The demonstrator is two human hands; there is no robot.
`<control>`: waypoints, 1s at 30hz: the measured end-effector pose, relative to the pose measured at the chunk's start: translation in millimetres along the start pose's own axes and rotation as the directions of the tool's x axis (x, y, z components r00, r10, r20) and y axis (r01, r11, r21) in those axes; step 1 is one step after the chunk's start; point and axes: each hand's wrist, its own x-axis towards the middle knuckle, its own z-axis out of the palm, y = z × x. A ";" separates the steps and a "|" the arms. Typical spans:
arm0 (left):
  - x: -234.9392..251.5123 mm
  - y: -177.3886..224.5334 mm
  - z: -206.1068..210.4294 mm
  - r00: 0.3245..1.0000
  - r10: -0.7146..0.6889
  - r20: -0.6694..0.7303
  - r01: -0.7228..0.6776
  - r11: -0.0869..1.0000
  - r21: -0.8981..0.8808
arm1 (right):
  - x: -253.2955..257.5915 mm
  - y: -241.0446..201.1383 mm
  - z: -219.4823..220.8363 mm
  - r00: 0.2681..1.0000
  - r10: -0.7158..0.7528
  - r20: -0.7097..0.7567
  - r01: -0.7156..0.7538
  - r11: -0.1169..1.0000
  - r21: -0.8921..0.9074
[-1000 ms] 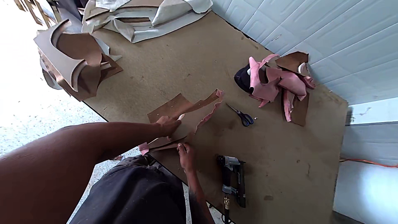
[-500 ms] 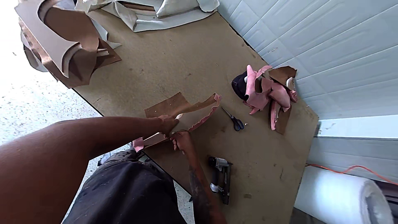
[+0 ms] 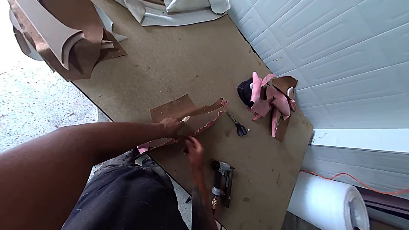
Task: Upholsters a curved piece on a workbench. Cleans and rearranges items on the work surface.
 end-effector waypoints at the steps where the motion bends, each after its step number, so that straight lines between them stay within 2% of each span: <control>1: 0.5 -0.5 0.9 1.000 0.002 0.002 -0.002 1.000 -0.015 | -19.9 8.8 -18.9 0.986 -0.040 -0.161 0.041 0.999 0.001; 3: 0.6 2.2 2.2 1.000 0.018 0.017 -0.018 1.000 -0.016 | -59.3 35.9 -71.3 0.885 -0.133 -0.447 0.040 0.977 -0.212; 5: 1.9 1.7 0.1 1.000 0.023 0.020 -0.023 1.000 -0.010 | -86.4 62.3 -119.4 0.806 -0.176 -0.566 -0.114 0.891 -0.440; 7: 1.2 1.0 0.1 0.999 0.023 0.029 -0.023 1.000 -0.014 | -98.4 86.3 -146.4 0.817 -0.100 -0.568 -0.272 0.802 -0.532; 10: 1.9 0.3 0.5 0.999 0.029 0.035 -0.028 0.999 -0.022 | -91.1 109.8 -155.7 0.830 -0.060 -0.555 -0.375 0.677 -0.634; 13: 0.0 -1.3 0.7 0.999 0.043 0.023 -0.042 0.998 -0.049 | -82.4 94.0 -158.0 0.818 0.055 -0.573 -0.459 0.662 -0.593; 16: 0.6 -6.5 2.9 0.999 0.030 0.015 -0.029 0.997 -0.070 | -75.0 48.7 -139.1 0.843 0.183 -0.505 -0.430 0.793 -0.431; 19: 3.0 -5.1 5.8 0.999 0.039 0.012 -0.038 0.995 -0.094 | -71.1 -7.0 -106.7 0.954 0.144 -0.264 -0.242 0.889 -0.390; 21: 0.4 -6.7 3.2 0.999 0.027 0.023 -0.024 0.993 -0.118 | -61.6 -34.5 -75.7 0.988 0.071 -0.135 -0.133 0.833 -0.537; 23: -0.1 -6.6 1.9 0.999 0.023 0.029 -0.019 0.991 -0.130 | -49.5 -47.4 -56.0 0.997 0.031 -0.077 -0.074 0.757 -0.649; 26: -1.3 -9.3 4.1 1.000 0.024 0.017 -0.022 0.990 -0.136 | -30.6 -46.5 -45.6 0.997 0.073 -0.027 -0.072 0.720 -0.690; 30: -4.9 -10.7 2.6 0.999 0.043 0.015 -0.040 0.987 -0.156 | -25.0 -45.3 -43.1 0.997 0.069 -0.020 -0.065 0.731 -0.679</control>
